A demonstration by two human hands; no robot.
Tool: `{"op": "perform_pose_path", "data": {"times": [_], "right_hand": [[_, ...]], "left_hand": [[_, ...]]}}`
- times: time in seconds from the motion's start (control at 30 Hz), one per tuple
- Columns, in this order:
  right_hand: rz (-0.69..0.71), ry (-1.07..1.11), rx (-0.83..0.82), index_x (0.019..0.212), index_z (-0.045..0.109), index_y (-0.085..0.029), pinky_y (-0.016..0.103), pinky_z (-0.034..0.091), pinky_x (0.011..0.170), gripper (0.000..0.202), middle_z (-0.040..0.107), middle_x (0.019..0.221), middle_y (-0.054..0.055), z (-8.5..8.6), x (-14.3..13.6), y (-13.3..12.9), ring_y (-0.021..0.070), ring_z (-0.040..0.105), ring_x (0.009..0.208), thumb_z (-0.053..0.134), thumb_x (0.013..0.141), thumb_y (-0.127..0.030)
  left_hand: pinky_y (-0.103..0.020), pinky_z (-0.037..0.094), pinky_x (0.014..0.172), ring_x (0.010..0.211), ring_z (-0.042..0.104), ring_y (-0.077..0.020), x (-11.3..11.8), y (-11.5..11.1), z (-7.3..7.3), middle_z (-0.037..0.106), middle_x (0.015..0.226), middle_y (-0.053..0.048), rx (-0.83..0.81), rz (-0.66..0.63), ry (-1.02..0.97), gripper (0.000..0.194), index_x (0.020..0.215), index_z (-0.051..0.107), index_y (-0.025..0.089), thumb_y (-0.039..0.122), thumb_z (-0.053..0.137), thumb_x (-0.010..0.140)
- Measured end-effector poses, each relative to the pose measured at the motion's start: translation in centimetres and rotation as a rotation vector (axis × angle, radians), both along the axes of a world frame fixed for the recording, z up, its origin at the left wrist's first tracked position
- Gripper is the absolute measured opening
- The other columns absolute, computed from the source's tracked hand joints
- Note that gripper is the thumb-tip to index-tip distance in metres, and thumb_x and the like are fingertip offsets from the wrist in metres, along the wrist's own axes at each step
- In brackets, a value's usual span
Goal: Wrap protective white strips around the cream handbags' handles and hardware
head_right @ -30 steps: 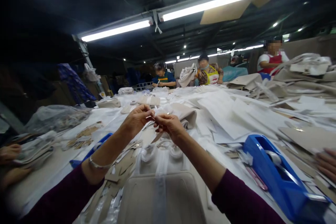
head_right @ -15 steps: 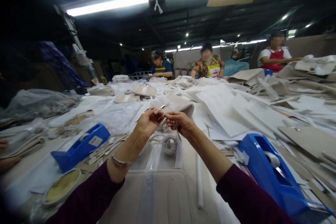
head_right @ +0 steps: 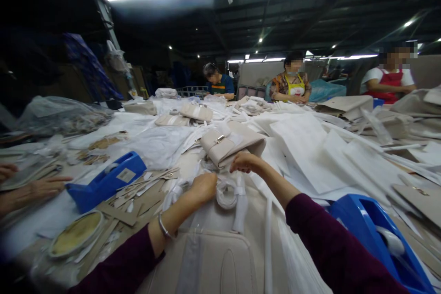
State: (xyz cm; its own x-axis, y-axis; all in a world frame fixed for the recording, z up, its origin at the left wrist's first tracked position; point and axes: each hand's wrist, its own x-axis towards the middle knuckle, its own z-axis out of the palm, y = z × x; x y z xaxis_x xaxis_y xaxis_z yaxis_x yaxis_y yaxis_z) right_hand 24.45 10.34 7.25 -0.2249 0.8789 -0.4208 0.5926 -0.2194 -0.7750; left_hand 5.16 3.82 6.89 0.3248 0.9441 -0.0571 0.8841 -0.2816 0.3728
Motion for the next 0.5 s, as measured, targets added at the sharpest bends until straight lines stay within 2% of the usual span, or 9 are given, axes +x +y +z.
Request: {"op": "perform_pose_path", "data": {"times": [0.1, 0.23, 0.37, 0.5], "right_hand": [[0.094, -0.005, -0.059, 0.054, 0.062, -0.012, 0.021, 0.022, 0.036, 0.006, 0.043, 0.038, -0.005, -2.4, -1.7, 1.1, 0.0065, 0.032, 0.036, 0.067, 0.057, -0.009], [0.229, 0.109, -0.106, 0.06, 0.066, -0.012, 0.02, 0.038, 0.047, 0.008, 0.063, 0.06, 0.001, -3.9, -3.3, 1.6, 0.0102, 0.05, 0.053, 0.061, 0.059, -0.006], [0.278, 0.183, -0.126, 0.062, 0.063, -0.013, 0.021, 0.044, 0.053, 0.006, 0.063, 0.062, 0.001, -5.0, -3.2, 1.8, 0.0107, 0.051, 0.055, 0.058, 0.063, -0.011], [0.259, 0.27, -0.15, 0.064, 0.06, -0.015, 0.021, 0.045, 0.052, 0.002, 0.06, 0.058, -0.001, -6.4, -2.5, 1.5, 0.01, 0.049, 0.052, 0.06, 0.065, -0.016]], "left_hand": [[-0.037, 0.049, 0.082, 0.096, 0.065, -0.0287, -0.1, -0.6, -0.8, 0.07, 0.095, -0.018, 0.067, -0.031, 0.115, 0.025, 0.088, 0.069, 0.013, 0.009, 0.046, 0.08], [-0.039, 0.051, 0.079, 0.096, 0.066, -0.0297, -0.4, -0.8, -1.1, 0.07, 0.099, -0.015, 0.127, -0.024, 0.132, 0.031, 0.097, 0.069, 0.017, 0.014, 0.041, 0.084], [-0.039, 0.052, 0.077, 0.094, 0.066, -0.0306, -0.3, -0.5, -1.3, 0.071, 0.098, -0.014, 0.102, 0.077, 0.076, 0.025, 0.093, 0.071, 0.019, 0.024, 0.048, 0.083], [-0.037, 0.052, 0.075, 0.093, 0.067, -0.0299, 0.2, -0.1, -1.7, 0.072, 0.095, -0.014, 0.113, 0.184, 0.056, 0.024, 0.09, 0.072, 0.02, 0.031, 0.054, 0.082]]}}
